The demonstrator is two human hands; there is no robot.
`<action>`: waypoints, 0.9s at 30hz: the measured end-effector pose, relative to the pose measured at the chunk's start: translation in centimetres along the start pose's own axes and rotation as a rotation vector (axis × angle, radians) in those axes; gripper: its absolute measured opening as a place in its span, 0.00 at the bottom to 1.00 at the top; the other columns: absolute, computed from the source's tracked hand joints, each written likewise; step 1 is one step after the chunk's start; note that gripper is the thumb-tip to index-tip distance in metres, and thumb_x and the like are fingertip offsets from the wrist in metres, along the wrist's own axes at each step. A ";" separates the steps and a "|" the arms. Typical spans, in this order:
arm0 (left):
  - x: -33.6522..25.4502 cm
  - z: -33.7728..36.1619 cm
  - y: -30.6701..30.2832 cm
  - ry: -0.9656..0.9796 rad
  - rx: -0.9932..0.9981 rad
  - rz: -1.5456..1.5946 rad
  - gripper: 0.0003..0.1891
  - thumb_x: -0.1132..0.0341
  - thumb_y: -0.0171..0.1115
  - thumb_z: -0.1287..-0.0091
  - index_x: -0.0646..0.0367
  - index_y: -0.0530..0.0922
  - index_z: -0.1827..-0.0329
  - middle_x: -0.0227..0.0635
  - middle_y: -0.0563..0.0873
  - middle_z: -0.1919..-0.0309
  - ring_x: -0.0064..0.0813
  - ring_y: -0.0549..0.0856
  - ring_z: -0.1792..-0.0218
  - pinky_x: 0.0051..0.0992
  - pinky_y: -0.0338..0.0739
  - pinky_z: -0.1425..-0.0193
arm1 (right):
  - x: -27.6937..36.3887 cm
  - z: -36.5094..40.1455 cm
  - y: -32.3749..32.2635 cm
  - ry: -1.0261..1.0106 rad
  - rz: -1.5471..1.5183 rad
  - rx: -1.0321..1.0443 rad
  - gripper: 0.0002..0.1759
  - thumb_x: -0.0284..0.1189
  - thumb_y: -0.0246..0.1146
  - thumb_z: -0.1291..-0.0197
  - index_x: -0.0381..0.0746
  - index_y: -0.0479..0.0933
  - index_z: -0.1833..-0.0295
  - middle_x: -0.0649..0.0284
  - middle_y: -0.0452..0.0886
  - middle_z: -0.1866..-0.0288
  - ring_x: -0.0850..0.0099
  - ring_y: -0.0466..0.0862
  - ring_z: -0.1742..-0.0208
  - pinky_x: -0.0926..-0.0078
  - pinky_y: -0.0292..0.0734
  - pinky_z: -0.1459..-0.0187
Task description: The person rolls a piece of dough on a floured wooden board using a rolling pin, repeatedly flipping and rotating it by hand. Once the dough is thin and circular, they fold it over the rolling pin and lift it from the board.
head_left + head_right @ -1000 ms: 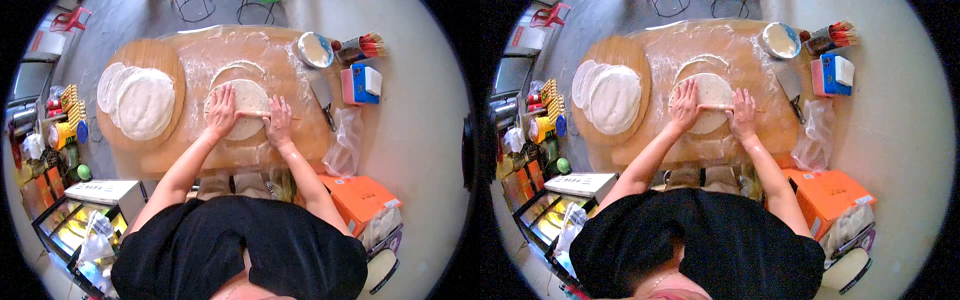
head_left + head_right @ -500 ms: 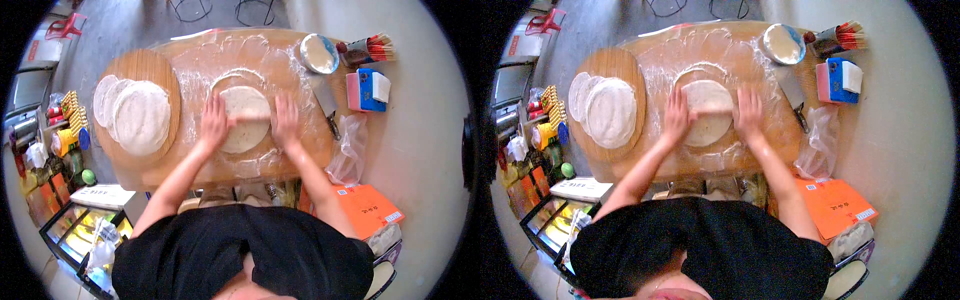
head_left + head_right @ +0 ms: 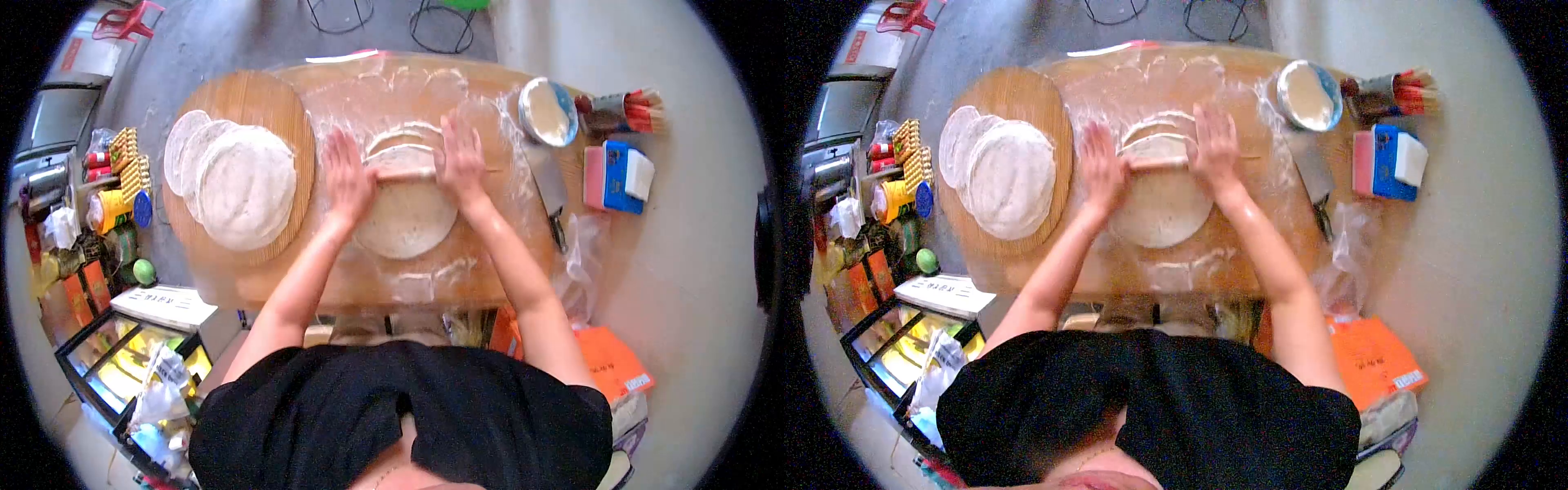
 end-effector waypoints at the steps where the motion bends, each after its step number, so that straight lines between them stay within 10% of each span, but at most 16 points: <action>1: 0.7 -3.3 -0.4 -0.085 0.020 0.043 0.41 0.56 0.55 0.27 0.76 0.49 0.22 0.65 0.49 0.22 0.57 0.47 0.20 0.48 0.40 0.17 | -0.6 -1.7 1.3 -0.008 -0.003 0.009 0.34 0.40 0.57 0.31 0.38 0.62 0.24 0.46 0.61 0.21 0.46 0.60 0.21 0.47 0.54 0.23; 3: 0.6 -0.9 0.8 -0.011 0.093 0.049 0.40 0.56 0.55 0.27 0.76 0.49 0.23 0.66 0.49 0.22 0.58 0.48 0.20 0.48 0.42 0.17 | -2.4 -4.7 0.6 0.206 -0.004 -0.102 0.35 0.42 0.58 0.32 0.38 0.62 0.25 0.46 0.60 0.21 0.47 0.60 0.21 0.46 0.54 0.23; 10: -2.7 14.5 -2.2 0.175 0.293 0.106 0.46 0.42 0.49 0.27 0.74 0.47 0.21 0.64 0.47 0.21 0.56 0.48 0.19 0.49 0.42 0.17 | 5.1 11.5 -4.3 0.012 0.095 0.378 0.35 0.44 0.55 0.28 0.41 0.59 0.22 0.50 0.61 0.21 0.50 0.58 0.20 0.46 0.51 0.23; 15: 1.6 -2.1 1.5 0.043 0.049 0.020 0.45 0.48 0.54 0.27 0.76 0.48 0.22 0.67 0.48 0.22 0.62 0.50 0.21 0.50 0.42 0.17 | -1.9 -0.3 1.7 0.171 0.002 0.095 0.33 0.39 0.53 0.28 0.36 0.59 0.23 0.47 0.61 0.21 0.46 0.57 0.20 0.48 0.49 0.22; 18: 0.2 -0.8 2.4 0.074 0.083 0.073 0.44 0.47 0.52 0.26 0.76 0.48 0.22 0.65 0.48 0.22 0.59 0.49 0.20 0.50 0.42 0.17 | -2.6 1.3 -1.0 0.244 -0.047 -0.045 0.33 0.39 0.52 0.27 0.34 0.59 0.23 0.45 0.60 0.21 0.45 0.57 0.20 0.49 0.50 0.22; 23: -4.8 18.7 -0.8 0.318 0.468 0.101 0.49 0.37 0.47 0.30 0.70 0.47 0.20 0.52 0.48 0.19 0.50 0.48 0.19 0.45 0.41 0.16 | 4.2 18.3 -8.9 0.207 0.114 0.381 0.37 0.36 0.63 0.36 0.37 0.58 0.25 0.48 0.57 0.21 0.49 0.56 0.20 0.44 0.46 0.22; 27: -7.0 25.0 -5.1 0.355 0.629 0.189 0.43 0.48 0.58 0.31 0.68 0.54 0.22 0.51 0.54 0.20 0.47 0.52 0.19 0.45 0.45 0.17 | 8.7 21.7 -12.3 0.329 0.086 0.355 0.29 0.28 0.66 0.43 0.38 0.66 0.36 0.51 0.69 0.33 0.51 0.65 0.28 0.45 0.54 0.26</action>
Point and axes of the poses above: each hand's wrist, its own z-axis away from the middle knuckle, its own y-axis out of the palm, x = y × z, the point moved 8 cm from there along -z, towards the middle knuckle
